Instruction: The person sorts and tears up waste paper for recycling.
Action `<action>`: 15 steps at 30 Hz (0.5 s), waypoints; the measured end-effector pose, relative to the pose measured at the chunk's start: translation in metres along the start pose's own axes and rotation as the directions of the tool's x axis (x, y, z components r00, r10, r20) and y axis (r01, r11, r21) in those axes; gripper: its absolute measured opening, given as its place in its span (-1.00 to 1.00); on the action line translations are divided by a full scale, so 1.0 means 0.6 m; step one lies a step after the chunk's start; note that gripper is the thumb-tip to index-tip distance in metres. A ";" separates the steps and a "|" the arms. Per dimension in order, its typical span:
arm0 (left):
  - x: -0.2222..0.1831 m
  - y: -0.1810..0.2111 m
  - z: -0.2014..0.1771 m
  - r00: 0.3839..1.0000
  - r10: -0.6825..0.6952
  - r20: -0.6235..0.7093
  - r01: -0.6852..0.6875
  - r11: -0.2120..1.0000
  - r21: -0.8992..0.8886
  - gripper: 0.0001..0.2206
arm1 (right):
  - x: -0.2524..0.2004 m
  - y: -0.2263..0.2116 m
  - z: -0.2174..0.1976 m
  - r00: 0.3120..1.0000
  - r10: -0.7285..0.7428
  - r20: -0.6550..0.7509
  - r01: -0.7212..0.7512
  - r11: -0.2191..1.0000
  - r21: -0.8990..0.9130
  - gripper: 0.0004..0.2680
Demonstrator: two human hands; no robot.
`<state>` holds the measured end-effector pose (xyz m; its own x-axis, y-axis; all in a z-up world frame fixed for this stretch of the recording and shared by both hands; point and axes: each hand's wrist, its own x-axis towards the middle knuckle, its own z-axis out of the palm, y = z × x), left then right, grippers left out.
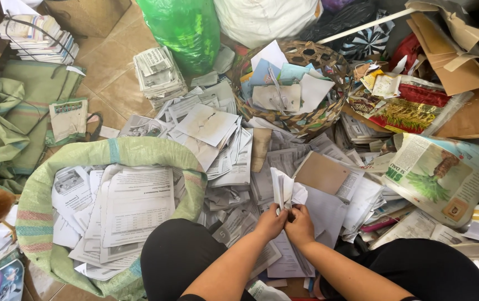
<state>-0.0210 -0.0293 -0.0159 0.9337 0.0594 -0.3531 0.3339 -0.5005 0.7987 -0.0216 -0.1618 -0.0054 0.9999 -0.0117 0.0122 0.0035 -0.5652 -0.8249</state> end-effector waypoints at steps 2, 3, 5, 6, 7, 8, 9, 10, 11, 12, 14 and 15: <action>0.000 0.003 -0.002 1.000 0.002 -0.002 -0.002 1.000 0.011 -0.46 | -0.001 -0.012 -0.008 0.999 0.038 0.037 -0.038 0.999 -0.008 -0.81; 0.001 0.004 -0.004 1.000 0.006 -0.004 -0.006 1.000 0.021 -0.48 | -0.001 -0.018 -0.011 0.994 0.075 0.073 -0.074 0.997 -0.018 -0.82; -0.011 0.025 -0.018 0.999 -0.039 0.010 0.039 0.999 0.004 -0.45 | 0.005 -0.020 -0.013 0.989 0.110 0.096 -0.107 0.994 -0.029 -0.82; -0.018 0.035 -0.024 0.996 -0.082 0.030 0.083 0.997 -0.013 -0.42 | 0.008 -0.020 -0.014 0.982 0.149 0.115 -0.144 0.989 -0.043 -0.83; -0.020 0.038 -0.028 0.996 -0.084 0.028 0.084 0.996 -0.013 -0.42 | 0.015 -0.003 -0.008 0.982 0.148 0.118 -0.143 0.989 -0.043 -0.83; -0.021 0.042 -0.032 0.993 -0.110 0.048 0.112 0.993 -0.046 -0.38 | 0.023 0.014 -0.002 0.986 0.140 0.092 -0.133 0.988 -0.076 -0.82; -0.023 0.046 -0.036 0.988 -0.135 0.071 0.140 0.987 -0.077 -0.33 | 0.030 0.031 0.004 0.989 0.131 0.066 -0.124 0.986 -0.110 -0.80; -0.010 0.031 -0.031 0.988 -0.136 0.070 0.141 0.987 -0.077 -0.33 | 0.039 0.026 -0.004 0.989 0.131 0.068 -0.124 0.986 -0.109 -0.80; 0.003 0.015 -0.025 0.992 -0.121 0.021 0.122 0.990 -0.067 -0.32 | 0.047 0.022 -0.011 0.975 0.182 0.127 -0.180 0.983 -0.027 -0.83; 0.015 -0.001 -0.020 0.994 -0.105 -0.027 0.103 0.993 -0.056 -0.30 | 0.055 0.017 -0.019 0.956 0.226 0.189 -0.239 0.970 0.050 -0.84; 0.032 -0.016 -0.037 0.982 -0.166 -0.095 0.157 0.983 -0.091 -0.31 | 0.066 0.011 -0.029 0.951 0.221 0.217 -0.263 0.946 0.192 -0.86; 0.041 -0.023 -0.045 0.961 -0.225 -0.158 0.206 0.970 -0.128 -0.33 | 0.072 0.007 -0.034 0.947 0.212 0.240 -0.285 0.901 0.328 -0.87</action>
<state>0.0008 0.0024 -0.0223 0.8429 0.3060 -0.4425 0.5329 -0.3623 0.7646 0.0214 -0.1819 0.0031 0.9519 0.0676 -0.2989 -0.2759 -0.2354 -0.9319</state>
